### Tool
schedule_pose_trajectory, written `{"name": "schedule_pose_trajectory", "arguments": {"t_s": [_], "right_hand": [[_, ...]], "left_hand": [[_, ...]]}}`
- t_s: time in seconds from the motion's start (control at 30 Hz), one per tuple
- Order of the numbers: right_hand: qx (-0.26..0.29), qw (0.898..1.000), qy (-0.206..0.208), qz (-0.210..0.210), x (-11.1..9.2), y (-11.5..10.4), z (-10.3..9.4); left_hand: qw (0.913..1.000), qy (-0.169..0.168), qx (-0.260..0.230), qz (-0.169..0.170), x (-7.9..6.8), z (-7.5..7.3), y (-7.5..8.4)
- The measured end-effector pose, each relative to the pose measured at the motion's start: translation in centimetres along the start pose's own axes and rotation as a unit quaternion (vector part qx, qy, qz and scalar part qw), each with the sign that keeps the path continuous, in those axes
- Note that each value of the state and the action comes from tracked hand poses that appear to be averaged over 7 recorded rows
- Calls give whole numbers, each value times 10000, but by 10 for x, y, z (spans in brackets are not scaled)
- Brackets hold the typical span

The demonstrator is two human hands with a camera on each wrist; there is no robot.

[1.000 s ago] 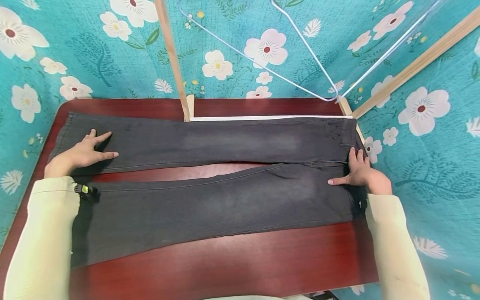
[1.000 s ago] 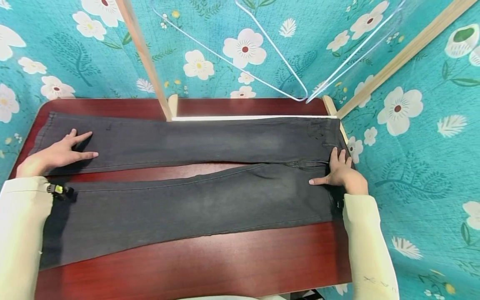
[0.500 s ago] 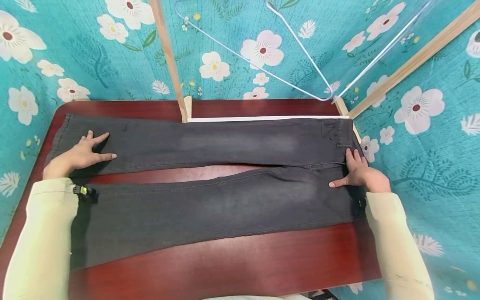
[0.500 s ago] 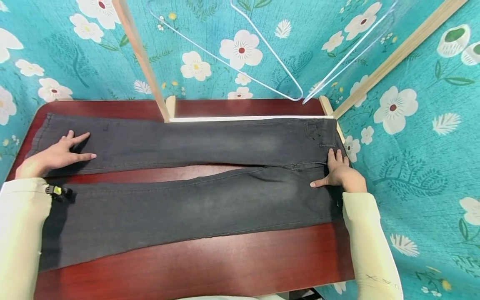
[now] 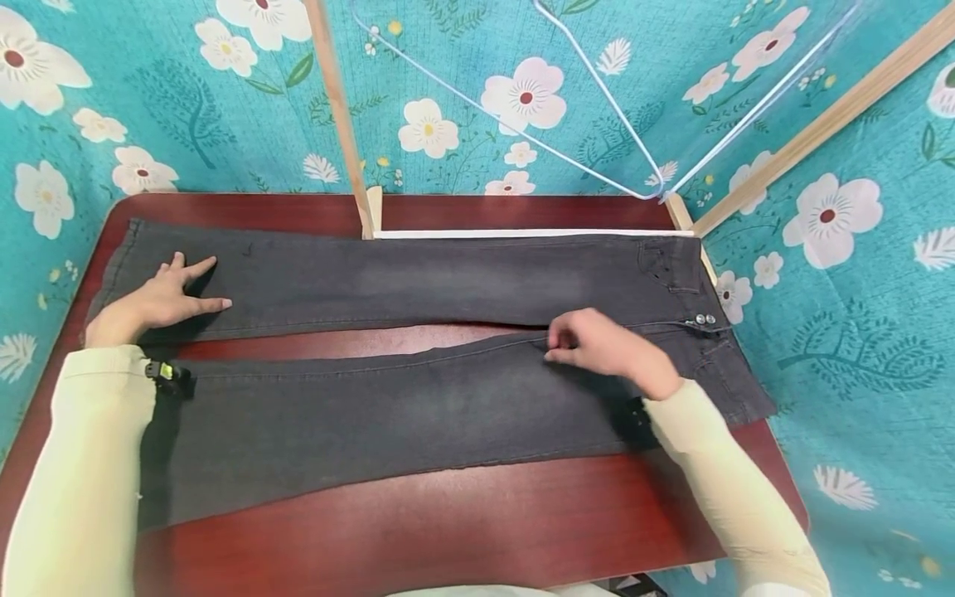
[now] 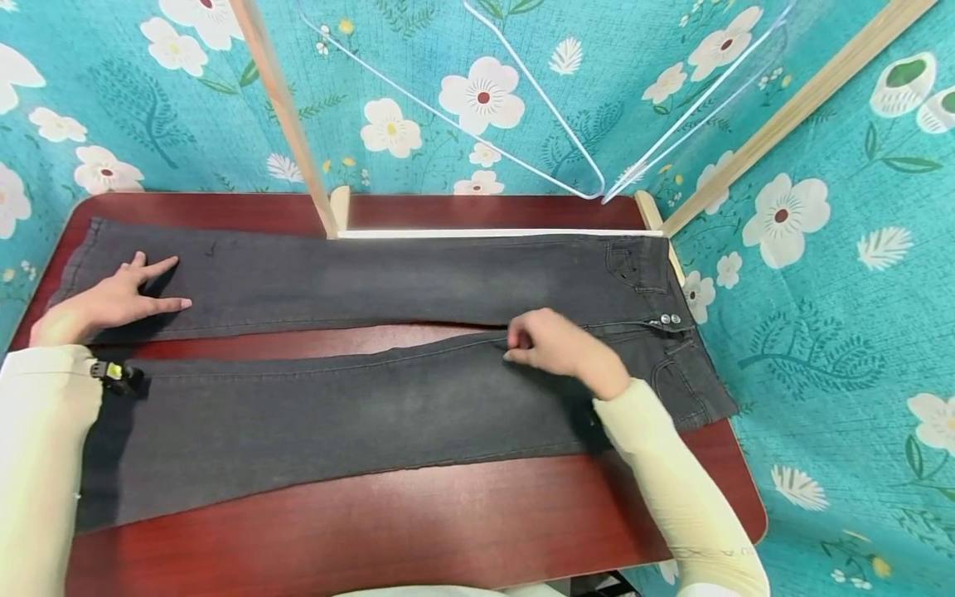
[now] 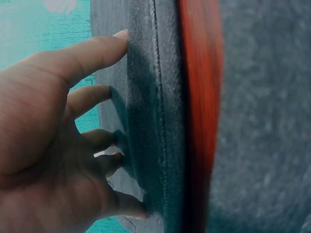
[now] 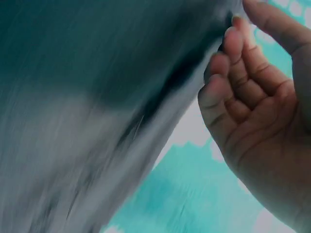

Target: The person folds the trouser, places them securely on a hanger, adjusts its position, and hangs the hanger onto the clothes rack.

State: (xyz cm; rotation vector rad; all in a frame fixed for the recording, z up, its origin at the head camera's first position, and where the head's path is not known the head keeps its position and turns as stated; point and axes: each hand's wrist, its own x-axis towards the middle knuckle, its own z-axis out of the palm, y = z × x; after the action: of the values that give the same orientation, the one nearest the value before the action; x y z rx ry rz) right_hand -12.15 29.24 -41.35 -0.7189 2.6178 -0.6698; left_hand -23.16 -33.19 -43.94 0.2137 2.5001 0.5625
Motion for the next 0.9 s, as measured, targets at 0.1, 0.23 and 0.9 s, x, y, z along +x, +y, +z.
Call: {"name": "schedule_pose_trajectory", "arguments": {"t_s": [0.1, 0.23, 0.9], "right_hand": [[149, 9971, -726, -168, 15, -19, 19], [4, 9912, -1316, -111, 25, -33, 34], [-184, 9893, -1372, -469, 58, -68, 48]], "left_hand": [[10000, 7, 2, -16, 0, -1, 0], [10000, -12, -19, -46, -1, 1, -1], [9997, -79, 172, -168, -49, 1, -23]]}}
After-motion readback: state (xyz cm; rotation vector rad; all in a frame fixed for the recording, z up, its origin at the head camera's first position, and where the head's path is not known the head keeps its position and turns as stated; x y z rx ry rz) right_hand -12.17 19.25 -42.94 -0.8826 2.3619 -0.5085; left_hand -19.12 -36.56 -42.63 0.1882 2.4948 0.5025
